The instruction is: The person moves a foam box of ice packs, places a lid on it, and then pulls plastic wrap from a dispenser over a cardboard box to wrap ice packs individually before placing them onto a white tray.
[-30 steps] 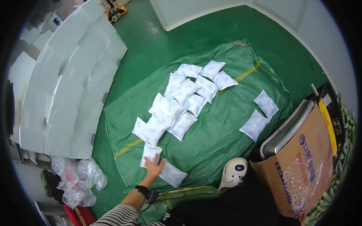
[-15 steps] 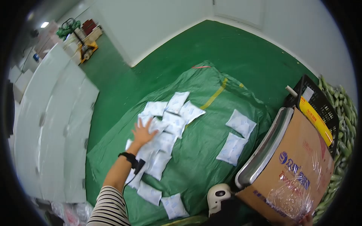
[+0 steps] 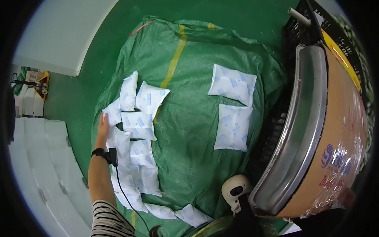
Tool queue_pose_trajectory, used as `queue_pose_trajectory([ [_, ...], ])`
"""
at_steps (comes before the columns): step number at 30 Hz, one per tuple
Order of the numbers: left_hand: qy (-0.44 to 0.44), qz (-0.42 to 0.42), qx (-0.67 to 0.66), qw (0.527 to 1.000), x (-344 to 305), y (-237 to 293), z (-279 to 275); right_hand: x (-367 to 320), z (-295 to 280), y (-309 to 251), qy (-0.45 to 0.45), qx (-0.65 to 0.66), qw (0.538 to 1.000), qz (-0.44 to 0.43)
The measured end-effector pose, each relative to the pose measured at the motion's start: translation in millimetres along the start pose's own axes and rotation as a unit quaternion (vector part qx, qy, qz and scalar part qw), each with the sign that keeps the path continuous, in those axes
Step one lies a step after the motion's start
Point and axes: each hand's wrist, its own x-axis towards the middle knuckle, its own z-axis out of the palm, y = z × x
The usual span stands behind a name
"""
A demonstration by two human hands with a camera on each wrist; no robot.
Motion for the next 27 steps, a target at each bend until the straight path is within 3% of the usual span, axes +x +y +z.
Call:
queue_pose_trajectory([
  [2,-0.015,0.005,0.03,0.999,-24.2,10.7,-9.5,7.7,4.6,-5.1,-0.012,-0.006,1.0,-0.004],
  [3,-0.016,0.054,0.051,0.997,-33.7,10.0,-5.3,11.3,6.9,-5.5,-0.019,-0.009,1.0,-0.009],
  [5,-0.037,0.023,0.023,0.999,-72.4,31.1,9.7,15.2,9.1,-8.0,-0.021,-0.017,0.999,-0.028],
  [7,-0.015,0.11,0.04,0.993,-112.1,29.9,35.0,16.0,10.3,-3.4,-0.028,-0.016,0.998,-0.054],
  [9,-0.013,0.113,0.093,0.989,-152.7,48.5,51.5,17.4,13.7,1.3,-0.038,-0.015,0.996,-0.077],
  [11,-0.061,0.093,0.072,0.991,-193.9,73.7,64.1,16.7,13.2,10.0,-0.036,-0.008,0.995,-0.095],
  [12,-0.08,0.109,0.094,0.986,-219.2,85.3,72.2,15.8,15.4,15.6,-0.034,-0.003,0.994,-0.105],
  [13,-0.1,0.126,0.117,0.98,-238.9,93.2,78.9,18.9,15.0,28.2,0.025,0.026,0.995,-0.092],
  [15,-0.145,0.177,0.106,0.968,-258.7,98.7,86.4,27.4,9.2,51.8,0.015,0.057,0.99,-0.129],
  [16,-0.167,0.202,0.101,0.96,-257.6,113.5,88.2,30.5,8.7,53.2,0.01,0.072,0.986,-0.147],
  [19,-0.041,0.223,0.109,0.968,-212.1,161.8,93.6,27.6,10.1,58.6,0.024,0.081,0.984,-0.158],
  [21,0.023,0.247,0.205,0.947,-170.2,222.0,93.0,23.9,15.6,52.1,0.028,0.09,0.984,-0.149],
  [24,0.012,0.182,0.296,0.938,-86.9,267.1,113.0,14.4,25.2,34.4,0.032,0.095,0.989,-0.113],
  [27,-0.028,0.079,0.282,0.956,-46.4,277.8,131.7,13.1,25.3,26.5,0.033,0.08,0.993,-0.082],
])
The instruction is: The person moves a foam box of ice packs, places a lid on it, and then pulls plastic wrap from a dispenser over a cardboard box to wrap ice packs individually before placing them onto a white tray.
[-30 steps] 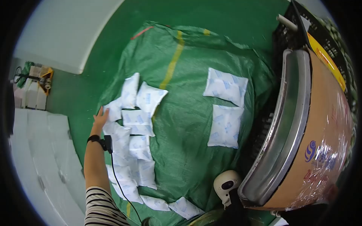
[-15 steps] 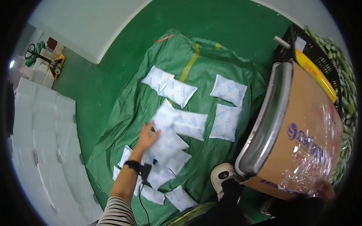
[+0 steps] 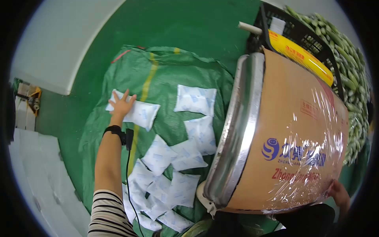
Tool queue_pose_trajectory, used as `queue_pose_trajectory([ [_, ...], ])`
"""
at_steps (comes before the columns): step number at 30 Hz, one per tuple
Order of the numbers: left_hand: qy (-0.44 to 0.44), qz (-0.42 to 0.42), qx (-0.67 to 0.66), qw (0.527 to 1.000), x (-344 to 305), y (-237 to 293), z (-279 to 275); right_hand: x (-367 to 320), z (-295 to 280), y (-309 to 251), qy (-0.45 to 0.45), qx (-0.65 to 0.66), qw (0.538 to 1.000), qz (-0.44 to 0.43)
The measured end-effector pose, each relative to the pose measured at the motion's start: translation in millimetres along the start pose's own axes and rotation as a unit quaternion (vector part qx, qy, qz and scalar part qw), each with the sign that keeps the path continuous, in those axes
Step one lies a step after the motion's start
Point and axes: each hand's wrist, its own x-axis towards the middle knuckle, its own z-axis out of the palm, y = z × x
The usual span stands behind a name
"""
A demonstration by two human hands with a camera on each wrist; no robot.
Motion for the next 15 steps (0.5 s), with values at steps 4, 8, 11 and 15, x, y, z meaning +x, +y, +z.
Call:
queue_pose_trajectory([
  [4,-0.011,0.056,0.001,0.998,-31.8,-5.3,29.9,-4.3,13.8,-22.7,-0.007,-0.019,1.0,-0.003],
  [8,0.032,0.169,0.009,0.985,-123.5,-27.3,44.8,-1.2,4.5,-10.2,-0.018,-0.021,0.999,-0.026],
  [11,0.042,0.224,-0.029,0.973,-203.9,-49.1,45.4,-0.8,5.1,-11.0,-0.038,-0.024,0.998,-0.052],
  [15,0.024,0.282,-0.093,0.954,-300.6,-94.4,51.4,1.9,0.8,-10.1,-0.066,-0.021,0.995,-0.073],
])
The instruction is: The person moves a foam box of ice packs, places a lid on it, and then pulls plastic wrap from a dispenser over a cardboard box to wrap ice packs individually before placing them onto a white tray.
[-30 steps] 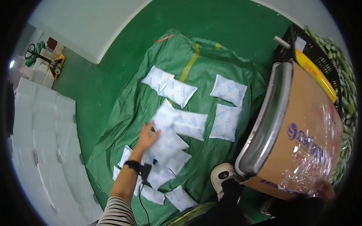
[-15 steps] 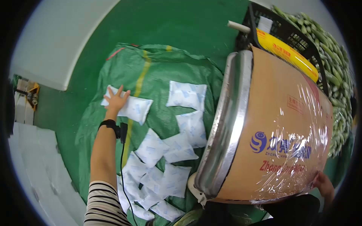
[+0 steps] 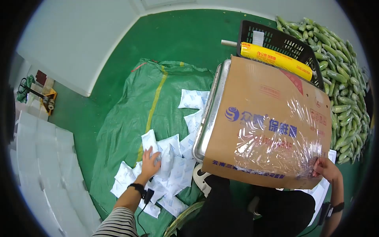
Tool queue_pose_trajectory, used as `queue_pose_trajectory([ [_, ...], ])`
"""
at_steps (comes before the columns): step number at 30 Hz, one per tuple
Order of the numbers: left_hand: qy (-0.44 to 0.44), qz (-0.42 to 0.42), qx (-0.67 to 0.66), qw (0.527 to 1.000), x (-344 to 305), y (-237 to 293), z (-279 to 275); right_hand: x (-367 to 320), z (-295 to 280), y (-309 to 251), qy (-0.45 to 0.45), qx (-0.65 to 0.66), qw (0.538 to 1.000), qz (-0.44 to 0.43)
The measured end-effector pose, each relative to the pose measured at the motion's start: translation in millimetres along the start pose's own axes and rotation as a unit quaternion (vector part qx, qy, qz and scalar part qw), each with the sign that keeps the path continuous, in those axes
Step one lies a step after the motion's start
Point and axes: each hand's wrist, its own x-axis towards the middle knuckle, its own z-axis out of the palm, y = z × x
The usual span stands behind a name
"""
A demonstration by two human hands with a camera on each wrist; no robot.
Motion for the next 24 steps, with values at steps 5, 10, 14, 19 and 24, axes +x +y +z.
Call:
queue_pose_trajectory([
  [5,0.018,-0.129,-0.141,0.981,-9.5,6.0,-1.3,1.6,-4.6,13.4,-0.019,0.005,0.999,-0.035],
  [10,-0.025,-0.347,-0.03,0.937,68.7,-2.4,-0.6,-3.3,4.0,33.2,0.054,0.023,0.995,-0.078],
  [14,0.052,-0.327,-0.34,0.88,60.8,-39.5,28.0,-20.8,50.0,59.3,0.279,-0.187,0.913,-0.232],
  [19,0.129,-0.398,-0.274,0.866,74.1,-58.8,22.4,-27.2,59.8,48.0,0.258,-0.27,0.877,-0.304],
  [24,0.23,-0.175,-0.388,0.876,132.3,75.7,-101.3,-22.6,64.1,60.0,0.293,-0.256,0.857,-0.338],
])
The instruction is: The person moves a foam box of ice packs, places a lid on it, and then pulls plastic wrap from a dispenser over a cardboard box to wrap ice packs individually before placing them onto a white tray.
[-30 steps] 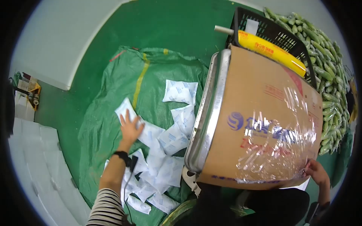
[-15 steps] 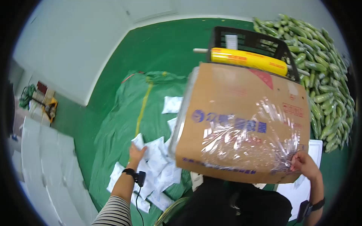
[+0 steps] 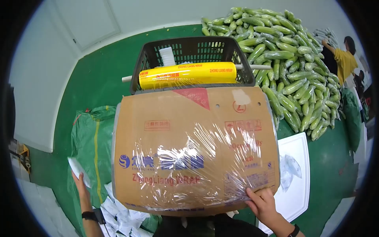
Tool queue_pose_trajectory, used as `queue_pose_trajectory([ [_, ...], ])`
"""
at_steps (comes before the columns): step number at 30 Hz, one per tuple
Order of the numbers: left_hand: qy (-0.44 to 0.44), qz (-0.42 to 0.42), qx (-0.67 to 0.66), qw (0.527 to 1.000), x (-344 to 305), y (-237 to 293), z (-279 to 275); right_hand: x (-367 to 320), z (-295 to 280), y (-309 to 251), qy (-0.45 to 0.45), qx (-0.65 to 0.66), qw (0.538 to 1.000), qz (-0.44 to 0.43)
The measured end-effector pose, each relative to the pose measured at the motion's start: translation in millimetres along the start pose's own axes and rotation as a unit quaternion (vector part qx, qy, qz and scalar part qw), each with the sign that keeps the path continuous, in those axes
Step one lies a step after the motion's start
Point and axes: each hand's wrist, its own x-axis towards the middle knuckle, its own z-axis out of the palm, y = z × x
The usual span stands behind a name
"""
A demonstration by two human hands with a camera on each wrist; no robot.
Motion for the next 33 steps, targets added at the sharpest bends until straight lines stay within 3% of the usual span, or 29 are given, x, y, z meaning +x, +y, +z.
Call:
queue_pose_trajectory([
  [2,-0.168,0.154,0.045,0.973,-43.0,135.1,45.1,-5.0,7.2,7.2,0.035,0.008,0.999,-0.021],
  [4,-0.277,0.301,0.126,0.904,-69.5,200.9,87.1,-2.7,17.6,18.6,0.097,0.002,0.993,-0.062],
  [5,-0.288,0.486,0.248,0.787,-79.4,238.3,111.2,-4.5,17.0,20.1,0.096,-0.024,0.993,-0.063],
  [6,-0.311,0.538,0.295,0.726,-98.7,273.2,144.5,-3.6,13.0,16.4,0.112,-0.033,0.99,-0.074],
  [7,-0.346,0.581,0.328,0.66,-108.7,293.3,178.1,3.1,7.4,10.3,0.13,-0.044,0.987,-0.086],
  [8,-0.409,0.543,0.288,0.674,-116.1,301.3,216.0,8.5,2.4,7.9,0.15,-0.056,0.982,-0.099],
  [9,-0.411,0.571,0.272,0.657,-119.9,303.1,254.1,6.3,2.6,11.5,0.142,-0.069,0.982,-0.102],
  [13,-0.452,0.594,0.295,0.596,-125.5,303.9,339.0,11.0,1.3,30.9,0.003,-0.039,0.982,-0.187],
  [17,-0.444,0.561,0.26,0.648,-141.9,287.8,312.4,14.0,-0.5,26.6,-0.003,0.063,0.986,-0.154],
  [20,-0.521,0.471,0.219,0.678,-179.8,255.3,210.3,23.0,-2.0,24.7,0.025,0.102,0.986,-0.132],
  [22,-0.456,0.523,0.296,0.656,-196.8,205.8,157.6,24.9,8.8,26.1,0.062,0.115,0.984,-0.118],
  [24,-0.342,0.605,0.238,0.678,-186.0,154.1,131.3,30.0,-0.6,10.3,0.034,0.188,0.981,-0.029],
  [25,-0.338,0.594,0.216,0.697,-190.2,153.6,123.5,29.3,-6.5,2.9,0.018,0.22,0.975,0.016],
  [30,-0.336,0.505,0.131,0.784,-207.1,177.0,84.4,-1.5,-52.6,-16.1,-0.012,0.238,0.97,0.043],
  [32,-0.338,0.503,0.164,0.779,-192.8,197.3,72.2,-12.5,-72.8,-20.5,-0.053,0.233,0.969,0.069],
  [33,-0.338,0.499,0.179,0.778,-183.9,206.1,74.9,-6.5,-79.8,-20.3,-0.051,0.226,0.972,0.029],
])
